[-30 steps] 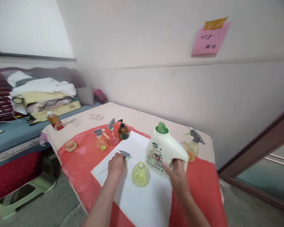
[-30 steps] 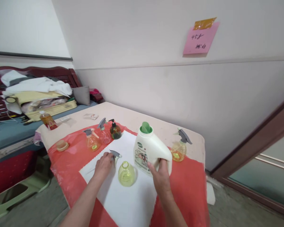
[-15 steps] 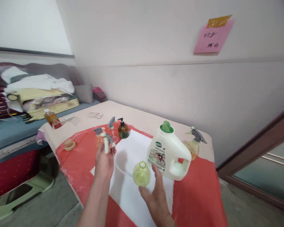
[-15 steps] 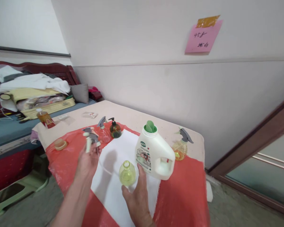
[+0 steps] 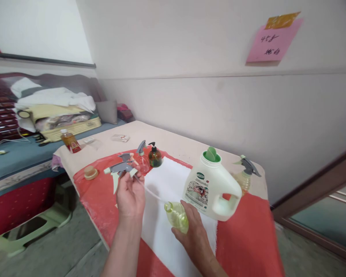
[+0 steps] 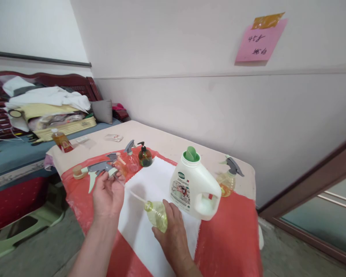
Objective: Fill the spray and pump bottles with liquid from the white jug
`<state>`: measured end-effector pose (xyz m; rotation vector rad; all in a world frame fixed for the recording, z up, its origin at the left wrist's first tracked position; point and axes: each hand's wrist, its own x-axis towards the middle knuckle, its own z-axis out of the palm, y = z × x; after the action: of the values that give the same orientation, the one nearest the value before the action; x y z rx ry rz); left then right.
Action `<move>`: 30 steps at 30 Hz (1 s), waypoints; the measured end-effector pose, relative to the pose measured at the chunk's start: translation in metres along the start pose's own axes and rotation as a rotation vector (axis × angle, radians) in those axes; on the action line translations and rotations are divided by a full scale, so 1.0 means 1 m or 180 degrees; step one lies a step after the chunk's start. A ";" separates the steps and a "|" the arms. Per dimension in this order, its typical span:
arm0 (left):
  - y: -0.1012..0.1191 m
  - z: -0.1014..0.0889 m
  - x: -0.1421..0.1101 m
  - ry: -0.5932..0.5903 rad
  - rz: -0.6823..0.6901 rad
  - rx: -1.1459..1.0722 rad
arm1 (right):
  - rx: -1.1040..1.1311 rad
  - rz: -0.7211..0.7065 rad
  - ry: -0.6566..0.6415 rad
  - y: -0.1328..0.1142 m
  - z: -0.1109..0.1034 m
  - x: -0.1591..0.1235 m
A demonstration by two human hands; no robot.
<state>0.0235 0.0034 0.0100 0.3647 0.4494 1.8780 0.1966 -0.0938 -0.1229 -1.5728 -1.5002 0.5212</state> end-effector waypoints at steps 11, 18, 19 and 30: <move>-0.023 0.011 -0.028 -0.0405 -0.0057 0.0712 | -0.0529 -0.0031 -0.0059 -0.020 -0.007 -0.002; -0.053 0.004 -0.066 -0.0734 -0.1197 0.1213 | -0.0404 -0.0177 0.0671 -0.034 -0.026 0.007; -0.055 0.004 -0.069 -0.0747 -0.1343 0.1160 | -0.0386 -0.0147 0.0706 -0.035 -0.030 0.008; -0.056 0.007 -0.074 -0.0705 -0.1563 0.0831 | 0.1843 0.0775 -0.0369 -0.053 -0.060 0.007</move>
<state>0.0972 -0.0476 -0.0130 0.5732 0.5758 1.2896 0.2152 -0.1110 -0.0467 -1.2769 -1.1010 1.0932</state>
